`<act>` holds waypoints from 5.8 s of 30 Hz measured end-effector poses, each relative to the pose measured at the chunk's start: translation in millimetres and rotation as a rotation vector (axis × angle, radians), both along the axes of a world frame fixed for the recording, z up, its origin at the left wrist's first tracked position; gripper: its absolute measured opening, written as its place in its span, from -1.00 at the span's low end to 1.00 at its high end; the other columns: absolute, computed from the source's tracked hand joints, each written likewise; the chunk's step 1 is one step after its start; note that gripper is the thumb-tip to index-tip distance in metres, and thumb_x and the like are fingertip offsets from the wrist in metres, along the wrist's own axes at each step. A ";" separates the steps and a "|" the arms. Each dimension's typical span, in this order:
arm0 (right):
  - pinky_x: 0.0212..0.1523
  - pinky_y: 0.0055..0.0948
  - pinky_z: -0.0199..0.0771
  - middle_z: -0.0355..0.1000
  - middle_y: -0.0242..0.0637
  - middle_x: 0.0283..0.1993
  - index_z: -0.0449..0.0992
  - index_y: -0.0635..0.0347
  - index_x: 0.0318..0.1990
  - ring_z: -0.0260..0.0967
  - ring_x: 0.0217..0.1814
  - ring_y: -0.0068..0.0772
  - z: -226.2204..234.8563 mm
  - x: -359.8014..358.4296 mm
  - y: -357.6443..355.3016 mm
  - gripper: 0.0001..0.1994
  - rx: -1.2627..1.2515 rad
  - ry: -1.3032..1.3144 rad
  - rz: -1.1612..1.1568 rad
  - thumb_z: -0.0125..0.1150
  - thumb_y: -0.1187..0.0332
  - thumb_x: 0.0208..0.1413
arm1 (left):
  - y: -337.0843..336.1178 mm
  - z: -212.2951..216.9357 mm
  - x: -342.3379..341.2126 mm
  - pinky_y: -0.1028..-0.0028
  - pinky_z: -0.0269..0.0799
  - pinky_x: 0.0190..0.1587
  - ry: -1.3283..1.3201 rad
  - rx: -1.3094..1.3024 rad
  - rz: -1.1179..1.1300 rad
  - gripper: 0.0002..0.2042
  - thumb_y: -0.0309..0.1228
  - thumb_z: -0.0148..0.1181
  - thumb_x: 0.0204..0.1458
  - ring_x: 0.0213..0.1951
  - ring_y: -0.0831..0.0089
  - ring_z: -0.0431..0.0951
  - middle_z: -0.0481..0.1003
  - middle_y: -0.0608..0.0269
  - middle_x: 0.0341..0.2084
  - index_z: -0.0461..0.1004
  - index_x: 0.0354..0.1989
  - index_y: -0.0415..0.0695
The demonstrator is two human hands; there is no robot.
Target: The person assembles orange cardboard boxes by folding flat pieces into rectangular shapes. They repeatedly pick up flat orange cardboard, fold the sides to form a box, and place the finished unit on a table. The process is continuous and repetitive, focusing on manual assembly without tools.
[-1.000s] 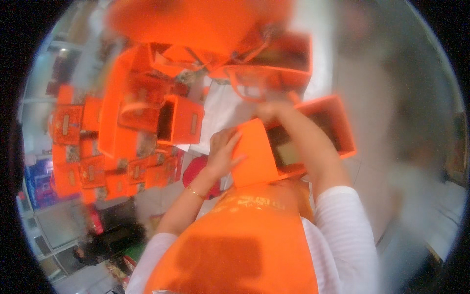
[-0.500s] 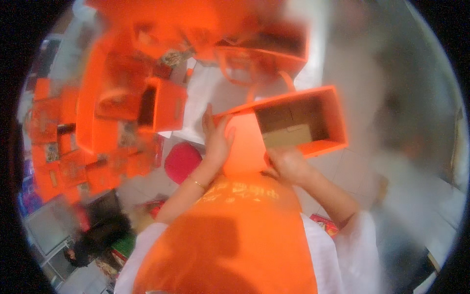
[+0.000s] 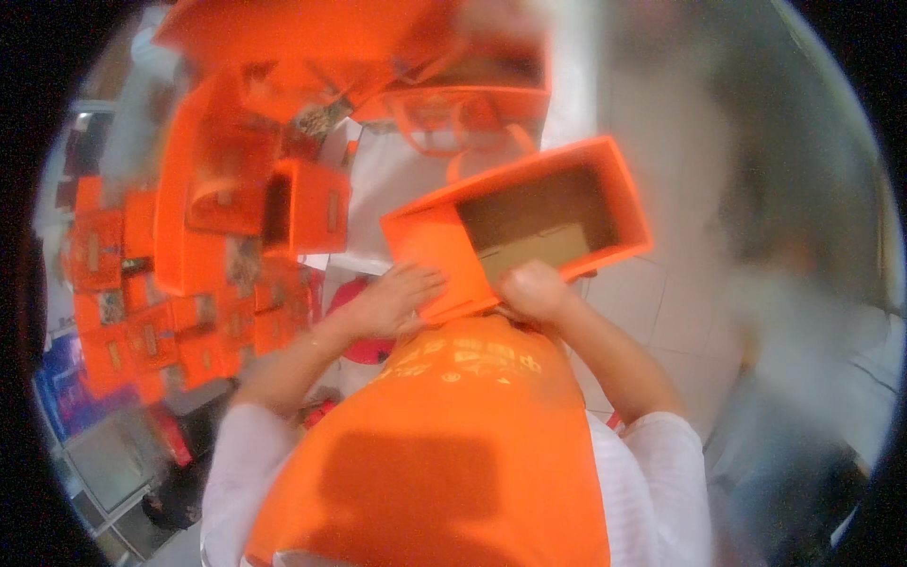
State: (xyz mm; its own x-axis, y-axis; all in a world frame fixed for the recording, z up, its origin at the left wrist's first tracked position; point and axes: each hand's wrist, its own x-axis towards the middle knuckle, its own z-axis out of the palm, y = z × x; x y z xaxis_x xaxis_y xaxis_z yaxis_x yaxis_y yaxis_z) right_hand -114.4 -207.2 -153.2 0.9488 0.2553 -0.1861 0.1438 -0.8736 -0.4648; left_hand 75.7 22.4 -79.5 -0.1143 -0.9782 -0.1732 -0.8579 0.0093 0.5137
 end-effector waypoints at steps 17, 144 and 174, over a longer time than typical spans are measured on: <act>-0.25 -0.24 0.41 0.41 -0.22 -0.43 0.49 0.18 -0.44 0.39 -0.28 -0.14 22.4 -1.1 1.9 -0.54 0.073 -0.093 -0.058 0.04 -0.10 0.09 | -57.1 -37.0 20.7 0.39 0.39 -0.05 -0.387 0.470 -0.485 -0.69 -0.33 0.12 -0.14 -0.04 0.33 0.50 0.53 0.22 -0.12 0.56 -0.17 -0.05; -0.59 -0.44 0.33 0.47 -0.27 -0.42 0.30 0.02 -0.14 0.37 -0.53 -0.38 360.9 -45.1 12.2 -0.77 0.725 -0.978 0.316 0.15 0.44 0.06 | -57.8 -48.2 17.9 0.27 0.39 -0.05 -0.291 -0.048 1.338 -0.65 -0.45 0.14 -0.07 -0.11 0.13 0.48 0.43 0.02 -0.19 0.27 -0.08 -0.21; -0.66 -0.42 0.36 0.51 -0.21 -0.45 0.43 0.25 -0.56 0.38 -0.65 -0.41 334.8 -27.1 21.0 -0.86 1.138 -0.676 0.374 0.06 0.63 -0.02 | -59.4 -55.6 22.7 0.22 0.40 -0.04 -0.341 -0.036 1.337 -0.64 -0.43 0.14 -0.06 -0.12 0.06 0.48 0.42 -0.03 -0.17 0.27 -0.07 -0.23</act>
State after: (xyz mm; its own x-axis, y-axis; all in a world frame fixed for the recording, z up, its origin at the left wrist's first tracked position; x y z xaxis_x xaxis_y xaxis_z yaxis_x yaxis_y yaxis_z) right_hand -141.5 -186.2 181.6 0.6117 0.2127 0.7619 0.7664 0.0792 -0.6375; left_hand 98.4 -37.0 -135.1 0.9492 -0.3137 0.0251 -0.3068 -0.9048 0.2954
